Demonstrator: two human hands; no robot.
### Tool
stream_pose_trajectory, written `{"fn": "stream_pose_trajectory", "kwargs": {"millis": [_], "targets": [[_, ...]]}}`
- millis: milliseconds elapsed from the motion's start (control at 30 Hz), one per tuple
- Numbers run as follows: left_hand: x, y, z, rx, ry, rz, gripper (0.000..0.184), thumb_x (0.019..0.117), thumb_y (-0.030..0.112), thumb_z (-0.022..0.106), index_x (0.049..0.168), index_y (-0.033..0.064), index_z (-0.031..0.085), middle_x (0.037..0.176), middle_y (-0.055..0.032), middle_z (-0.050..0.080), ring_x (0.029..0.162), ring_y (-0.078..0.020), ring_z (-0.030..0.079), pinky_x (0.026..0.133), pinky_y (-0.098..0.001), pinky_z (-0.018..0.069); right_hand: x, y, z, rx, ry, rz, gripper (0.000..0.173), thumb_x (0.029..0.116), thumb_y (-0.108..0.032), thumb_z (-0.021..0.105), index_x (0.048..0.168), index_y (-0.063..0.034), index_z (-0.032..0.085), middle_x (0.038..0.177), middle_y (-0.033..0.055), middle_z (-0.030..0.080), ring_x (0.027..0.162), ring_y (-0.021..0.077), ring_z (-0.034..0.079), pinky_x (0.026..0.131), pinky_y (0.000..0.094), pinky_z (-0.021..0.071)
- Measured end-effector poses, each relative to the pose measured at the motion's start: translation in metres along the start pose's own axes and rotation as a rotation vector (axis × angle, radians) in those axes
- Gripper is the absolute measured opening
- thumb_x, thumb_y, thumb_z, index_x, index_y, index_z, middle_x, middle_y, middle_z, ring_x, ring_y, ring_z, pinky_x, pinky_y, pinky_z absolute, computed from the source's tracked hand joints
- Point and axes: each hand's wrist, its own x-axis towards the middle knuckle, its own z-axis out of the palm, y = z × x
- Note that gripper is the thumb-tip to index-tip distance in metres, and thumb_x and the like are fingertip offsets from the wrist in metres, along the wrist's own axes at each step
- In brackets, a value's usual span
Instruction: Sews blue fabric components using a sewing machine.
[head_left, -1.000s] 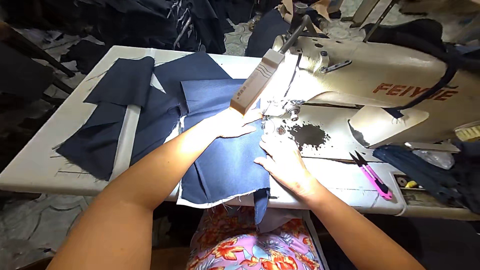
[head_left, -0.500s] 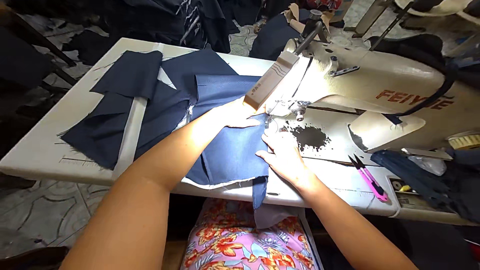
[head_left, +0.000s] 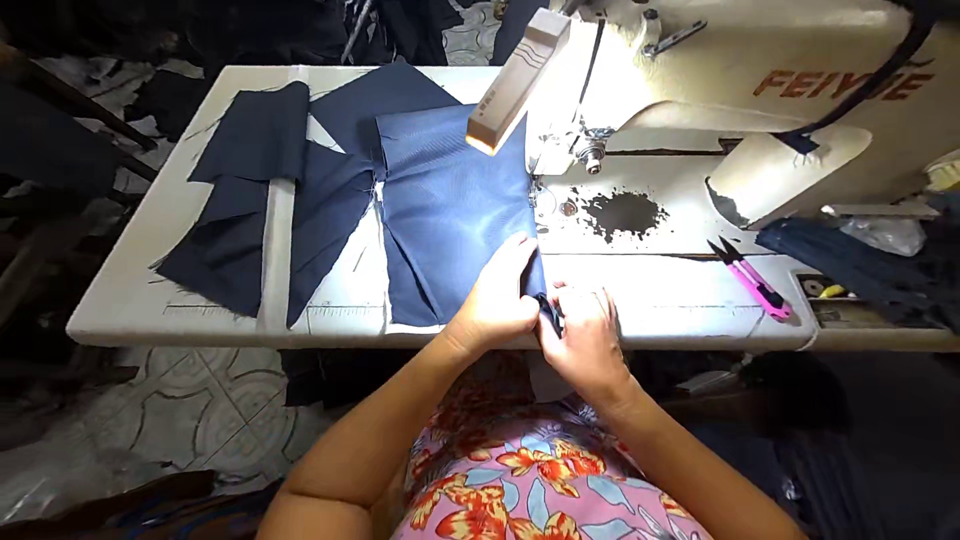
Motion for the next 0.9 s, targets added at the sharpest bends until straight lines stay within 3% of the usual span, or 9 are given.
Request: {"fn": "stream_pose_trajectory", "kwargs": {"millis": [100,200,300,400,500,700,767,833,900], "targets": [[0.000,-0.009,0.010,0.152,0.087,0.059,0.070,0.0784,0.005,0.066,0.145,-0.0063,0.050,0.154,-0.0253,0.045,0.142,-0.0339,0.047,0.115,-0.0459,0.0412,-0.001,0.001,-0.003,-0.003,0.108,-0.034,0.013,0.0835,-0.009,0.065,0.087,-0.0002,0.073,0.075,0.0133,0.067,0.075,0.0328,0.067,0.073,0.0490,0.0536],[0.000,-0.018,0.022,0.233,0.342,0.244,0.036,0.0811,-0.001,0.067,0.117,-0.0065,0.070,0.116,-0.0217,0.072,0.108,-0.0320,0.071,0.093,-0.0464,0.0575,-0.002,-0.001,-0.010,0.028,0.144,-0.025,0.014,0.0795,-0.006,0.067,0.091,0.0015,0.072,0.070,0.0127,0.066,0.062,0.0286,0.065,0.057,0.0434,0.0528],[-0.002,-0.020,0.027,0.341,0.454,0.306,0.023,0.0830,0.002,0.069,0.105,-0.0014,0.075,0.099,-0.0153,0.076,0.088,-0.0273,0.075,0.075,-0.0443,0.0614,-0.003,-0.003,-0.013,0.033,0.146,0.010,0.015,0.0830,-0.005,0.065,0.096,0.0020,0.069,0.070,0.0113,0.064,0.057,0.0255,0.063,0.050,0.0413,0.0512],[-0.003,-0.021,0.030,0.399,0.500,0.343,0.020,0.0840,0.004,0.070,0.102,0.0010,0.078,0.094,-0.0133,0.077,0.083,-0.0249,0.076,0.070,-0.0410,0.0615,-0.006,-0.003,-0.016,0.043,0.076,0.052,0.025,0.0852,-0.005,0.066,0.108,0.0050,0.070,0.075,0.0131,0.068,0.059,0.0267,0.065,0.054,0.0442,0.0544],[-0.003,-0.022,0.031,0.418,0.517,0.385,0.015,0.0857,0.005,0.070,0.096,0.0039,0.080,0.088,-0.0116,0.076,0.078,-0.0226,0.075,0.066,-0.0376,0.0601,-0.009,-0.003,-0.018,0.105,-0.021,0.085,0.013,0.0886,-0.007,0.064,0.091,0.0029,0.073,0.066,0.0120,0.064,0.058,0.0265,0.064,0.054,0.0460,0.0519],[0.004,-0.022,0.009,0.488,0.230,0.570,0.013,0.0876,0.000,0.066,0.090,0.0003,0.079,0.095,-0.0150,0.077,0.086,-0.0286,0.076,0.073,-0.0428,0.0606,-0.003,-0.017,-0.025,0.615,-0.461,0.389,0.025,0.1013,-0.011,0.052,0.084,-0.0001,0.067,0.066,0.0008,0.064,0.056,0.0034,0.060,0.057,0.0216,0.0522],[0.007,-0.024,0.004,0.497,0.104,0.612,0.014,0.0868,-0.003,0.065,0.090,-0.0019,0.078,0.092,-0.0166,0.076,0.084,-0.0308,0.075,0.070,-0.0448,0.0600,0.000,-0.012,-0.027,0.419,-0.422,0.264,0.025,0.0998,-0.013,0.055,0.084,0.0006,0.069,0.067,0.0059,0.062,0.061,0.0131,0.060,0.060,0.0336,0.0497],[0.009,-0.025,0.000,0.525,0.016,0.648,0.013,0.0871,-0.003,0.064,0.088,-0.0023,0.077,0.090,-0.0164,0.074,0.082,-0.0313,0.074,0.068,-0.0450,0.0591,0.003,0.001,-0.023,0.205,-0.148,0.027,0.016,0.0904,-0.012,0.066,0.094,0.0001,0.075,0.070,0.0110,0.065,0.064,0.0244,0.064,0.059,0.0433,0.0535],[0.010,-0.022,-0.007,0.537,-0.087,0.665,0.015,0.0869,0.001,0.062,0.089,-0.0021,0.076,0.090,-0.0157,0.073,0.083,-0.0302,0.074,0.068,-0.0448,0.0594,0.013,0.022,-0.023,0.058,-0.098,-0.208,0.037,0.0889,-0.019,0.068,0.122,-0.0031,0.074,0.101,0.0150,0.074,0.095,0.0340,0.069,0.086,0.0502,0.0553]]}}
